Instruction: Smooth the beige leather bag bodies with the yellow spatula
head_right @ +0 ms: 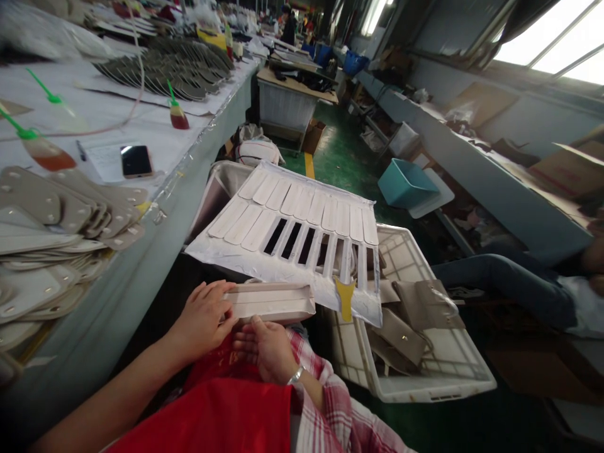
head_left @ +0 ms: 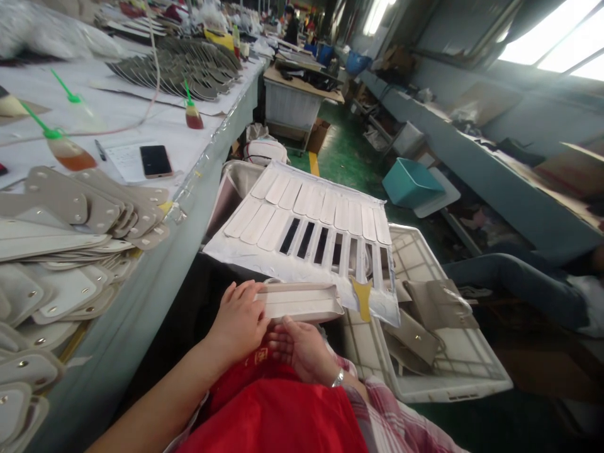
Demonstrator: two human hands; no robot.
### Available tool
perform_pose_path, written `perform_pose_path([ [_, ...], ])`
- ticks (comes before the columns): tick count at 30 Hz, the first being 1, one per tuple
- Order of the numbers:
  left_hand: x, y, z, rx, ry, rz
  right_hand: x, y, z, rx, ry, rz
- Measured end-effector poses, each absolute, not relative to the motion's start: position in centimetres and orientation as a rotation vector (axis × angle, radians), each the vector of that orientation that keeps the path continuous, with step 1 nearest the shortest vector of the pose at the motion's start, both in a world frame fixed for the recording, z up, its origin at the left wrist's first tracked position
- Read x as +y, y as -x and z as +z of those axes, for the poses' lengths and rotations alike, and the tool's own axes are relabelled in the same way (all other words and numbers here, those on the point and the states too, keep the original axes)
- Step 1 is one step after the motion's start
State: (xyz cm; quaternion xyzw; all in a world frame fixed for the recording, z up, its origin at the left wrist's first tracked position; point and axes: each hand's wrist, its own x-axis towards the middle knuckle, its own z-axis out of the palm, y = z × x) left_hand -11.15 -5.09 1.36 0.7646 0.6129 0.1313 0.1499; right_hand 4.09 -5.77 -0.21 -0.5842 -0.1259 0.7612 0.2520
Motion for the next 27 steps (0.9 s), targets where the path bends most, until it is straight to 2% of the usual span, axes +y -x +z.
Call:
perform_pose_path([
  [27,-5.6,16.1,0.5,1.456,-2.145,0.552,-6.0,0.8,-0.3,-0.335,1.593,2.224],
])
